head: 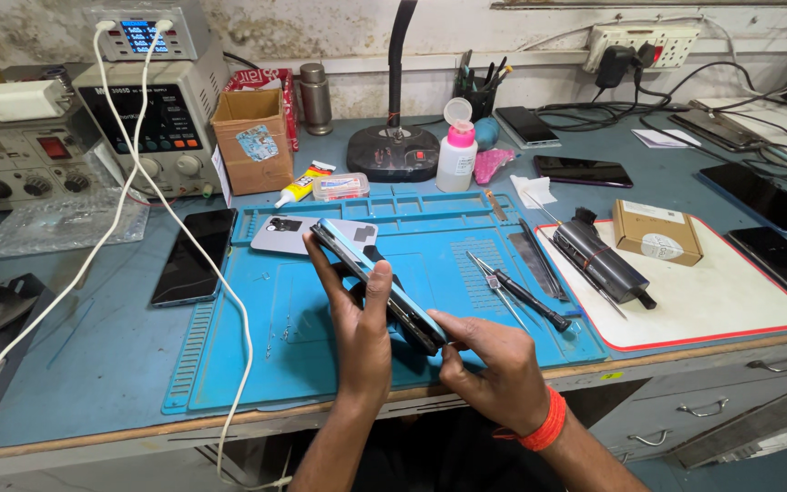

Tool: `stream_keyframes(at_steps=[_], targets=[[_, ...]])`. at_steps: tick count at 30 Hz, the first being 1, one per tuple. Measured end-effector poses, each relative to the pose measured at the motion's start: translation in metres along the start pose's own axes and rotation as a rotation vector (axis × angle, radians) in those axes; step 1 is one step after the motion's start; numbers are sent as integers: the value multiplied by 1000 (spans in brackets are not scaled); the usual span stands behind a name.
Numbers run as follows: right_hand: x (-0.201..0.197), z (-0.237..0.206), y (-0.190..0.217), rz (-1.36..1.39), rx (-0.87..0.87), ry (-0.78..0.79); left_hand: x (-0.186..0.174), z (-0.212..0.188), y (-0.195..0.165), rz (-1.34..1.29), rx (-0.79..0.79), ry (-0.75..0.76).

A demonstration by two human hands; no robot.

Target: The person repairs a smartphone at a workbench. They lift the display from the phone frame, use a screwdriver to work on internal screws, manipulate internal components with a pry tool and tweezers, then press the display back onto the frame and press along the edges to seat it.

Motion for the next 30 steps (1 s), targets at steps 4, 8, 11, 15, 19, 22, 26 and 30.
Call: stream_keyframes(at_steps=[4,8,11,15,19,22,26,30], targets=[[0,0,-2,-2,26,8,-1,-2,-3,-16,30,-6],[0,2,0,17,13,9,-2,-3,1,-60,-12,-7],[0,2,3,31,-5,2,-5,-4,9,-120,-71,-15],[-4,0,9,64,-90,-57,-14,-2,19,-554,-141,-63],[-8,-2,4,137,-57,-117,-13,0,9,-1018,-99,152],[-6,-3,2,103,-40,-87,-10,-1,6,-1077,-146,191],[-3,-4,1,67,-33,-25,0,-4,4,-1072,-159,217],[-2,-4,2,96,-65,39,6,-6,6,-1046,-165,214]])
Point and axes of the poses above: each hand's wrist, its own z-axis towards the middle knuckle, its own x-axis out of the palm, y = z × x, the point moved 5 cm from there along z, towards the middle knuckle, and after that the axes turned 13 degrees about y, right-handed, at the moved point
